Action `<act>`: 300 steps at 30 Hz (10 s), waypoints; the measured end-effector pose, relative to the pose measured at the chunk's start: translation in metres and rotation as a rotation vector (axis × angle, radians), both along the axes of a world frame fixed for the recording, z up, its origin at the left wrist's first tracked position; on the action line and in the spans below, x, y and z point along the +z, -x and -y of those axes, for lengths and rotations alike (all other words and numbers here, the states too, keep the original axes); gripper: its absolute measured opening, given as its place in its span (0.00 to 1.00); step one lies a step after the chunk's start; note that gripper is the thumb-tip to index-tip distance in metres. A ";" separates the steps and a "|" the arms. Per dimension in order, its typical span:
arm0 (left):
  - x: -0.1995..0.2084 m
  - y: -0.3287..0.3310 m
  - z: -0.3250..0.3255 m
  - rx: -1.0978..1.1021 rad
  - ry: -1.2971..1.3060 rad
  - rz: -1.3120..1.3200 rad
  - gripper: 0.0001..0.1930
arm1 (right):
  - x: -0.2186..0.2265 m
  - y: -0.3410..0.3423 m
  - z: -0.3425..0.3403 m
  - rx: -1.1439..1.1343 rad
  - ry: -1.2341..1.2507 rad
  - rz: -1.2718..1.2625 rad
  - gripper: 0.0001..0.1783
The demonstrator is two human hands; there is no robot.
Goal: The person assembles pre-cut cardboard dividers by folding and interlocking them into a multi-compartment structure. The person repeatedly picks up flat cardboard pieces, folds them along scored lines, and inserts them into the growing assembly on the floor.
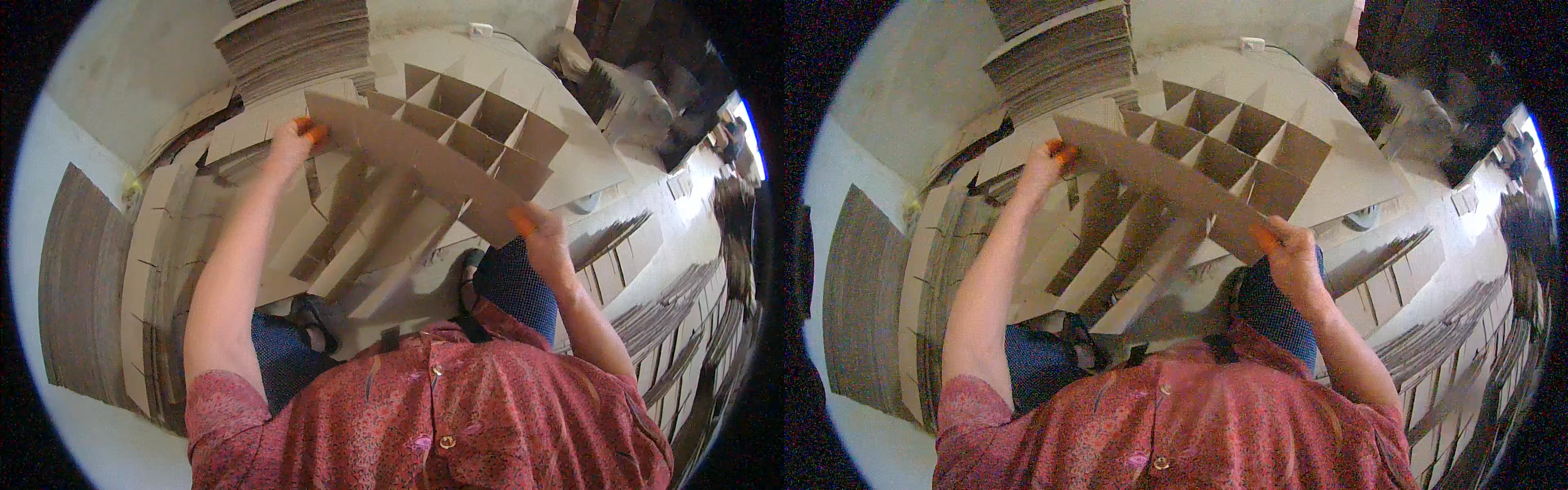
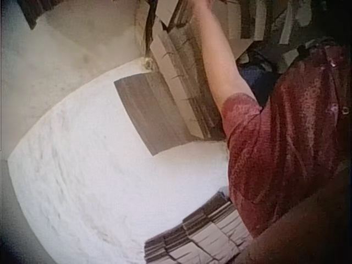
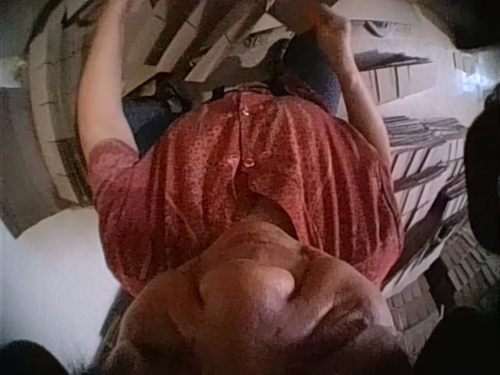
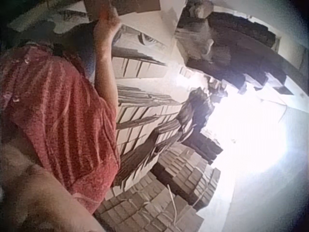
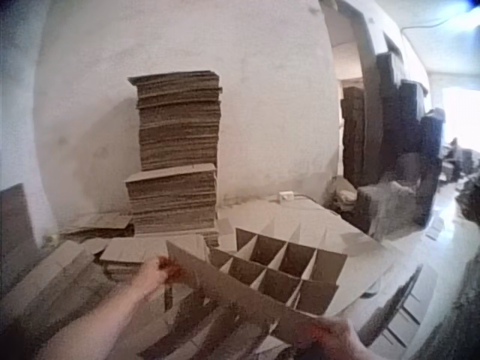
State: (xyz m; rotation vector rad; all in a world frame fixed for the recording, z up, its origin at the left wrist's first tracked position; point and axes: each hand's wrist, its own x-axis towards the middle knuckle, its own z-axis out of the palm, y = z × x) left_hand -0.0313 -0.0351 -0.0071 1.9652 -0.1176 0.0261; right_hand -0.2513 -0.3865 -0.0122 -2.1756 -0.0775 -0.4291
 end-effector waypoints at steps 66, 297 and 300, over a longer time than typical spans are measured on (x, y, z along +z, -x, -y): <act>-0.061 -0.085 -0.033 -0.030 -0.917 0.321 0.25 | -0.010 -0.066 0.009 0.172 0.635 -0.170 0.33; 0.058 0.149 -0.313 0.446 -1.279 -0.199 0.20 | -0.090 0.014 -0.034 0.055 -0.846 -0.499 0.17; 0.060 0.148 -0.313 0.585 -1.292 -0.294 0.18 | -0.079 0.017 -0.034 0.112 -0.962 -0.498 0.18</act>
